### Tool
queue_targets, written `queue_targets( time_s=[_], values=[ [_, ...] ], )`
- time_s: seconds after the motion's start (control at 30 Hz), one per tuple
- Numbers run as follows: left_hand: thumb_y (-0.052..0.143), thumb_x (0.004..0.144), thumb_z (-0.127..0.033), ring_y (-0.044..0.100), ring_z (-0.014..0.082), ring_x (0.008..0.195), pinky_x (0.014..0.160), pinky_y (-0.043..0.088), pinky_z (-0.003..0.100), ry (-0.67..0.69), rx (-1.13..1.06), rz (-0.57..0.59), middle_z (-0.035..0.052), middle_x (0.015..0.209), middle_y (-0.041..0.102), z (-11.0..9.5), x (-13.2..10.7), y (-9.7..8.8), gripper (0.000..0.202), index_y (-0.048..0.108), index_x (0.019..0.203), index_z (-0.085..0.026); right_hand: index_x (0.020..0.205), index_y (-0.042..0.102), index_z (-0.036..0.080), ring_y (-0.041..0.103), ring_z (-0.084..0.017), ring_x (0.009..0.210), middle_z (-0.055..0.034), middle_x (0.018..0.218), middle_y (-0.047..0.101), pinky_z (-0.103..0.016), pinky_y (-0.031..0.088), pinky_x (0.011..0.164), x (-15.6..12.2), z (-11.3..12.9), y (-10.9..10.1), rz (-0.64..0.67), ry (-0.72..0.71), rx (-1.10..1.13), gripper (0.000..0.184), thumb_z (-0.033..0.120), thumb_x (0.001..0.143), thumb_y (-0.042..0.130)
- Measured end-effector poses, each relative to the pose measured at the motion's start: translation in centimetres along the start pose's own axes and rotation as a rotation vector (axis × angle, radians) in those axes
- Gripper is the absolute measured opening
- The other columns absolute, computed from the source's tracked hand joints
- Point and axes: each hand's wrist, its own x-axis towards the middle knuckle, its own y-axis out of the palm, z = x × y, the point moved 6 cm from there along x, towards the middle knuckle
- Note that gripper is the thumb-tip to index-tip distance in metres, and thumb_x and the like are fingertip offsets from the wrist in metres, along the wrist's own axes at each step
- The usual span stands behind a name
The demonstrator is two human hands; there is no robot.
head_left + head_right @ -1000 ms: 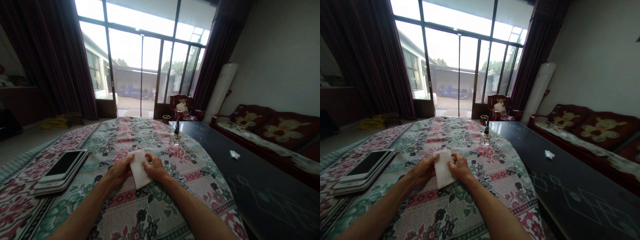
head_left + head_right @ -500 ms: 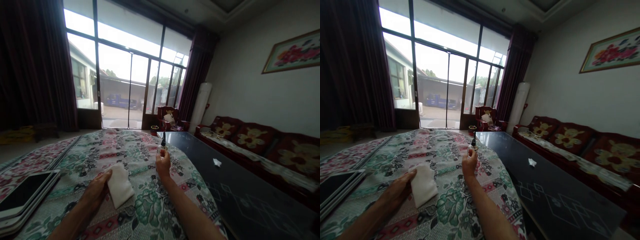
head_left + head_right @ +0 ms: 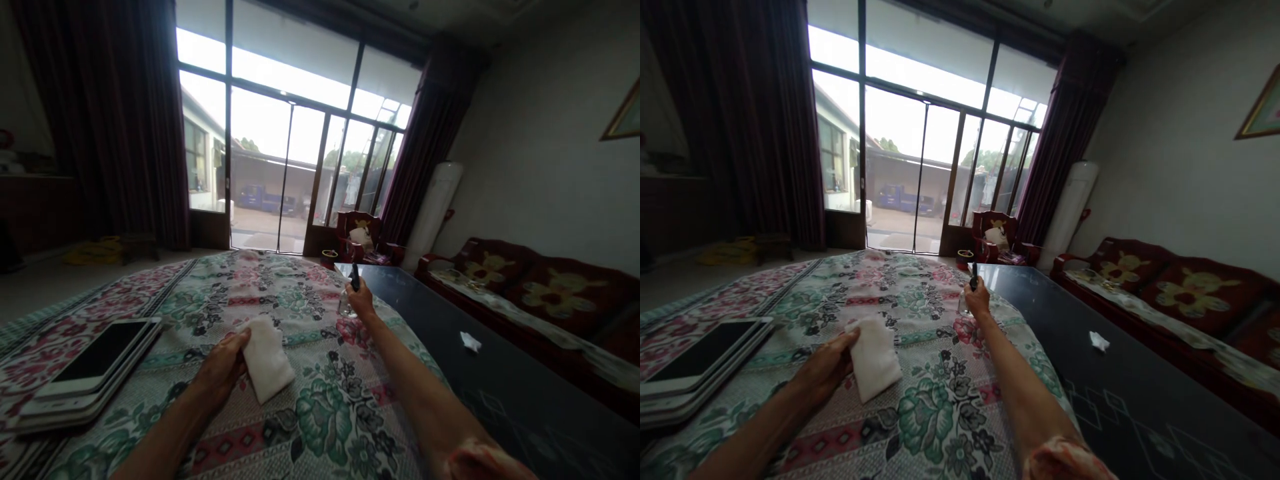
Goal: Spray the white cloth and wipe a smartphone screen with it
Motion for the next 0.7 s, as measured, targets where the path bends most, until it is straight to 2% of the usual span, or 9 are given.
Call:
queue_targets(
  time_s=[0.07,0.2,0.33,0.43,0.5,0.6,0.7],
  values=[
    [0.054,0.09,-0.012,0.07,0.0178,0.065,0.057,0.056,0.024,-0.001,-0.005,0.002,0.0091,0.076,0.072,-0.1,-0.1,0.2,0.01,0.063,0.085,-0.012,0.094,0.06,0.019,0.06,-0.02,0.074,-0.0036,0.08,0.065,-0.03,0.045,0.073,-0.9,0.9,0.1,0.05,-0.059,0.029,0.03,0.042,0.078,0.047],
    [0.054,0.09,-0.012,0.07,0.0173,0.065,0.06,0.058,0.025,-0.003,-0.026,0.027,0.0097,0.077,0.072,0.0,0.1,0.2,0.009,0.063,0.087,-0.011,0.093,0.062,0.016,0.056,-0.018,0.066,-0.0017,0.072,0.062,-0.028,0.043,0.066,-3.9,4.0,0.1,0.236,-0.206,0.137,0.035,0.047,0.079,0.051],
    [0.056,0.089,-0.014,0.071,0.0183,0.067,0.062,0.059,0.027,-0.002,-0.049,0.018,0.0096,0.078,0.072,0.3,0.7,-0.3,0.008,0.063,0.09,-0.011,0.087,0.063,0.016,0.055,-0.016,0.067,-0.0014,0.072,0.062,-0.027,0.042,0.063,-7.0,6.8,-0.1,0.393,-0.229,0.231,0.034,0.049,0.08,0.055],
    [0.054,0.09,-0.014,0.071,0.0182,0.066,0.062,0.059,0.028,0.008,-0.063,0.004,0.0093,0.076,0.072,0.3,1.2,-0.7,0.009,0.063,0.091,-0.011,0.085,0.063,0.016,0.055,-0.015,0.063,-0.001,0.07,0.062,-0.026,0.042,0.058,-9.3,7.8,0.5,0.526,-0.158,0.301,0.034,0.049,0.08,0.056],
    [0.053,0.091,-0.013,0.07,0.0178,0.065,0.061,0.059,0.026,0.016,-0.064,0.01,0.0096,0.075,0.072,0.2,1.5,-0.9,0.01,0.063,0.091,-0.01,0.081,0.063,0.017,0.054,-0.014,0.06,-0.0003,0.067,0.061,-0.025,0.04,0.055,-10.4,8.0,0.9,0.551,-0.13,0.288,0.031,0.048,0.078,0.058],
    [0.054,0.089,-0.011,0.069,0.0176,0.061,0.056,0.058,0.025,0.021,-0.069,0.004,0.0094,0.072,0.071,0.1,1.6,-1.0,0.009,0.063,0.089,-0.01,0.077,0.062,0.017,0.055,-0.015,0.062,-0.001,0.067,0.061,-0.027,0.042,0.057,-11.1,7.6,1.3,0.496,-0.109,0.262,0.028,0.045,0.075,0.061],
    [0.054,0.088,-0.01,0.068,0.0169,0.057,0.052,0.056,0.024,0.01,-0.069,-0.003,0.009,0.07,0.07,0.0,1.5,-1.0,0.009,0.063,0.088,-0.009,0.081,0.064,0.017,0.057,-0.017,0.066,-0.0021,0.07,0.063,-0.029,0.045,0.061,-11.0,6.9,1.5,0.468,-0.06,0.241,0.028,0.042,0.07,0.064]
  ],
)
